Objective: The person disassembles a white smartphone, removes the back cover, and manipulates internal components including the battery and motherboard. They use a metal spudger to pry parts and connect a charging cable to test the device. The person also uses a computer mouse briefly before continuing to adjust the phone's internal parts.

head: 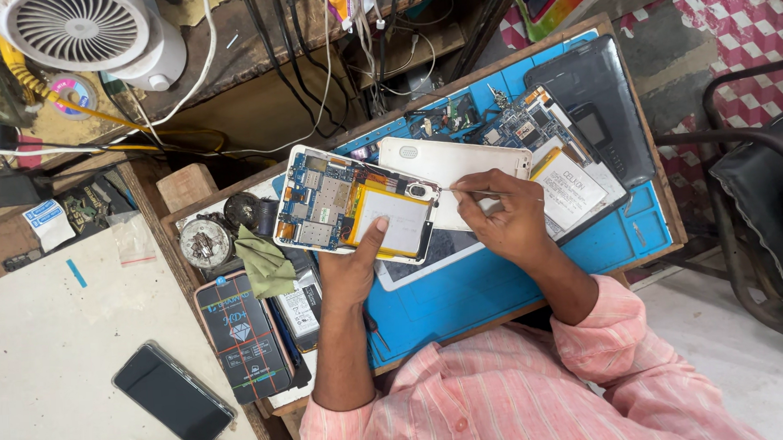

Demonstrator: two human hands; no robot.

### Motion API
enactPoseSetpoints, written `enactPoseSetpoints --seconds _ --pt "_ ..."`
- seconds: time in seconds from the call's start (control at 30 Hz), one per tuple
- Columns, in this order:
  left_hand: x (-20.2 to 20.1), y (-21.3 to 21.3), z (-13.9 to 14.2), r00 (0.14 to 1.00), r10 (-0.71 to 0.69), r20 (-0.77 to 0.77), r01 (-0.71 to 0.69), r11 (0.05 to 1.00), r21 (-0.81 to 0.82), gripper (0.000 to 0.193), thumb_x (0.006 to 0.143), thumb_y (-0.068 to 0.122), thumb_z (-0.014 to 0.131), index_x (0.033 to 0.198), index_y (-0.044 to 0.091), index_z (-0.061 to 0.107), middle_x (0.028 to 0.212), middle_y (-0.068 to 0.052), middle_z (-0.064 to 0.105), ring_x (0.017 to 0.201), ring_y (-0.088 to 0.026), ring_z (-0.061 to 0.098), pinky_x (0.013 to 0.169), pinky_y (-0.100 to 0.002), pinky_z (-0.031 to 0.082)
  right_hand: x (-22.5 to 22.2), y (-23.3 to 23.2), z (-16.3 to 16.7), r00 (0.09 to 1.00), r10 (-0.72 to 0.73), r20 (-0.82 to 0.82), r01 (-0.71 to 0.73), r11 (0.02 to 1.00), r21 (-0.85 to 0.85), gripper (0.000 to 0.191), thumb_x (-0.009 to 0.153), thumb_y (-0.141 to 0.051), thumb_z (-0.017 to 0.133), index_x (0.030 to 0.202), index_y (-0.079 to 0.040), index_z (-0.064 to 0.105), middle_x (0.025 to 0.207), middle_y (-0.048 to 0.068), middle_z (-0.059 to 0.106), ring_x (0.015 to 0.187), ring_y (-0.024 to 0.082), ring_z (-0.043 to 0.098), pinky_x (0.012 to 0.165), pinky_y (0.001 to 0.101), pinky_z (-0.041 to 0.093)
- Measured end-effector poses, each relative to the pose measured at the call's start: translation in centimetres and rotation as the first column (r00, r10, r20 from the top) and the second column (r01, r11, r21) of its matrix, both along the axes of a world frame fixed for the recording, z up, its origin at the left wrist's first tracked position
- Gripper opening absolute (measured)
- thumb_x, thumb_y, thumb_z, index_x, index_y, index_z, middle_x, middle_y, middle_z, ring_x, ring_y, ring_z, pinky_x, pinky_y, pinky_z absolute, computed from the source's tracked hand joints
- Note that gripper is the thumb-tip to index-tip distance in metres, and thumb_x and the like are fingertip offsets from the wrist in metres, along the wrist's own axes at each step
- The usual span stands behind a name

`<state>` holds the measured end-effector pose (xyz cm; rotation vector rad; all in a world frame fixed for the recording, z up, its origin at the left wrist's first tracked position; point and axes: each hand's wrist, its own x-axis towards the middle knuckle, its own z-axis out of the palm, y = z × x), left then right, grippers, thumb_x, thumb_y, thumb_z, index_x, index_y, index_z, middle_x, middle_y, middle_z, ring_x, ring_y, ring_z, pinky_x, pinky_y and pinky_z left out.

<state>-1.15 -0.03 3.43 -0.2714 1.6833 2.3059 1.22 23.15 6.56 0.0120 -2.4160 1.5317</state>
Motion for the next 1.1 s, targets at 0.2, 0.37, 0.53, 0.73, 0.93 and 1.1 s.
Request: enactPoseSetpoints --seconds 0.2,0.37,0.53,0.73,0.93,1.1 --pt "0.0 -0.02 -0.09 1.0 -0.003 -0.013 0.004 0.999 0.04 0.047 0.091 0.003 0.076 0.132 -0.007 0.056 0.121 -0.019 0.069 0.107 -0.022 0.069 0.092 -0.032 0.059 0.0 0.05 -0.11 1.0 -0.008 0.003 0.008 1.0 0.028 0.015 0.091 0.0 0.074 0.105 0.003 0.07 0.1 0.012 0.078 0.091 0.017 0.078 0.072 0.0243 0.063" --pt "0.01 -0.06 -0.1 1.0 0.004 0.002 -0.004 0.999 0.037 0.048 0.09 0.002 0.076 0.132 -0.007 0.056 0.121 -0.019 0.069 0.107 -0.022 0.069 0.092 -0.032 0.059 -0.04 -0.06 0.02 0.999 0.009 -0.048 -0.006 0.998 0.068 0.012 0.092 0.001 0.075 0.103 0.002 0.07 0.099 0.012 0.078 0.089 0.016 0.078 0.077 0.0262 0.062" --pt "0.07 -0.05 -0.06 1.0 0.0 -0.009 0.0 1.0 0.026 0.047 0.091 0.002 0.076 0.133 -0.007 0.056 0.122 -0.018 0.069 0.108 -0.021 0.069 0.093 -0.032 0.059 0.0 -0.11 0.09 1.0 -0.02 -0.003 0.02 0.998 0.053 0.012 0.09 0.002 0.075 0.101 0.003 0.07 0.098 0.012 0.078 0.089 0.016 0.078 0.077 0.0255 0.062" --pt "0.07 -0.08 -0.12 1.0 -0.005 -0.01 0.005 0.999 0.035 0.048 0.09 0.003 0.076 0.132 -0.007 0.056 0.122 -0.018 0.069 0.108 -0.021 0.069 0.093 -0.032 0.059 -0.03 -0.1 0.0 1.0 -0.01 -0.024 0.01 1.0 -0.009 0.014 0.091 0.002 0.074 0.104 0.004 0.071 0.1 0.012 0.078 0.092 0.017 0.078 0.081 0.0256 0.062" --pt "0.01 -0.13 -0.27 1.0 -0.007 -0.01 0.007 1.0 0.015 0.049 0.09 0.003 0.076 0.133 -0.007 0.055 0.121 -0.019 0.069 0.108 -0.022 0.069 0.092 -0.032 0.059 -0.06 -0.14 0.19 0.999 -0.019 -0.037 0.021 0.997 0.076 0.013 0.089 0.002 0.075 0.101 0.003 0.072 0.097 0.012 0.078 0.09 0.017 0.078 0.079 0.0251 0.062" --pt "0.1 -0.1 -0.32 1.0 0.001 0.002 -0.001 1.0 0.028 0.048 0.09 0.003 0.076 0.133 -0.007 0.055 0.122 -0.02 0.068 0.108 -0.022 0.069 0.092 -0.033 0.059 0.03 -0.24 0.24 1.0 -0.018 -0.024 0.019 0.998 0.058 0.013 0.089 0.003 0.074 0.102 0.003 0.073 0.098 0.012 0.078 0.089 0.017 0.077 0.079 0.0255 0.061"
